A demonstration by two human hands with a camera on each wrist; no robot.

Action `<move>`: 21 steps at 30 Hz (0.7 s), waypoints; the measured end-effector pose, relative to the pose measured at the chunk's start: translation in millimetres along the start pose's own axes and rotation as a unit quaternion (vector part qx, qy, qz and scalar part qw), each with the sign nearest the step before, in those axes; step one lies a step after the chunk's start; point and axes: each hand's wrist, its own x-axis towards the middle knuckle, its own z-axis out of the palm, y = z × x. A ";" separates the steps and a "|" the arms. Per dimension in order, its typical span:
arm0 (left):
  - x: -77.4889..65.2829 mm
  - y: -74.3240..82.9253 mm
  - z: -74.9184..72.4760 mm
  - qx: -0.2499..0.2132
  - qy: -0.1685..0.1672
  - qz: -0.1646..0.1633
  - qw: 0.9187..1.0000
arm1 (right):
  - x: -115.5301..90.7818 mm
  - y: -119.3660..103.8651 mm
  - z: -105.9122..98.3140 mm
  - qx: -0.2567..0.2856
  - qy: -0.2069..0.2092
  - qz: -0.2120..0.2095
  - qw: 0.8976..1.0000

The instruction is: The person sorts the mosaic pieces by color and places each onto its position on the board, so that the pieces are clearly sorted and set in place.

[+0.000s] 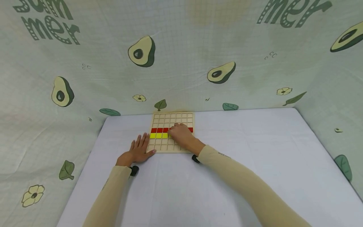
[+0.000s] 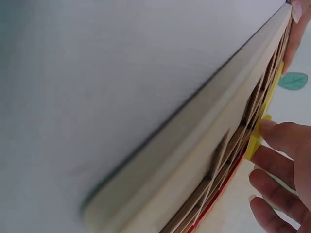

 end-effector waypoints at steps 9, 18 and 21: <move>0.4 0.6 -0.1 0.003 0.001 -0.001 1.000 | 4.3 -1.6 2.6 -0.014 -0.016 -0.003 1.000; 1.5 -1.2 1.1 -0.002 0.003 -0.001 1.000 | 5.6 -6.4 1.3 -0.039 -0.022 -0.001 0.999; 2.2 -1.9 1.1 -0.002 0.003 -0.001 1.000 | 4.1 -7.6 0.6 -0.056 -0.023 -0.006 0.998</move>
